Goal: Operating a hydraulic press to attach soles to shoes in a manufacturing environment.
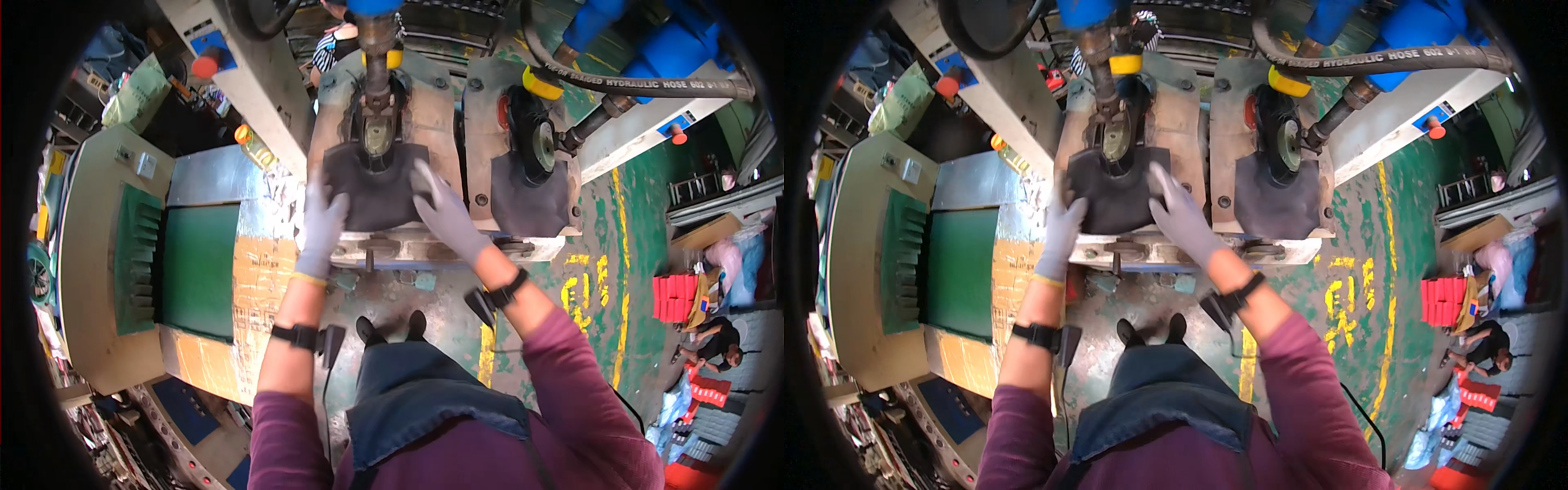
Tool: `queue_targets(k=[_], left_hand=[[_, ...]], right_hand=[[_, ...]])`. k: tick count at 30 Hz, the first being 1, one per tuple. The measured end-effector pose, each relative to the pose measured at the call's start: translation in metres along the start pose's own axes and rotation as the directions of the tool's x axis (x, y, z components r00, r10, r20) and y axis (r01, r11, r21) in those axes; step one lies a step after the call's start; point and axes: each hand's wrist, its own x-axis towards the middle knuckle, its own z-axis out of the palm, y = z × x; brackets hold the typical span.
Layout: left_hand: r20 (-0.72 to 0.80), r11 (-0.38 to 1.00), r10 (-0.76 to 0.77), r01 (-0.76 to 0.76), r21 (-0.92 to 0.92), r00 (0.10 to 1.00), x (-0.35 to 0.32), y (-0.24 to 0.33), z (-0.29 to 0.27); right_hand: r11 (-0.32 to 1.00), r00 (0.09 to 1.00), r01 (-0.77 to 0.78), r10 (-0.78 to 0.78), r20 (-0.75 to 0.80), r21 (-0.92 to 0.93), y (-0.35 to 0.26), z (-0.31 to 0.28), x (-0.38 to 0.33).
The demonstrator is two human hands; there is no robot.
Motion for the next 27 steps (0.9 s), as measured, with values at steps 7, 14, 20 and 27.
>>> queue_targets(k=[7, 14, 20, 27], left_hand=[[-0.393, 0.731, 0.015, 0.259, 0.632, 0.919, -0.189, -0.184, -0.181], [-0.470, 0.258, -0.544, 0.672, 0.694, 0.694, -0.338, -0.285, -0.244], [-0.367, 0.330, -0.654, 0.685, 0.649, 0.662, -0.353, -0.283, -0.218], [-0.241, 0.368, -0.791, 0.752, 0.547, 0.563, -0.407, -0.310, -0.268]], right_hand=[[0.870, 0.718, -0.284, 0.471, 0.513, -0.402, 0.064, -0.028, -0.272], [0.640, 0.330, -0.549, 0.757, 0.565, -0.537, 0.067, -0.031, -0.479], [0.597, 0.352, -0.598, 0.795, 0.494, -0.534, 0.028, -0.019, -0.466], [0.501, 0.309, -0.738, 0.847, 0.433, -0.452, 0.024, 0.031, -0.390]])
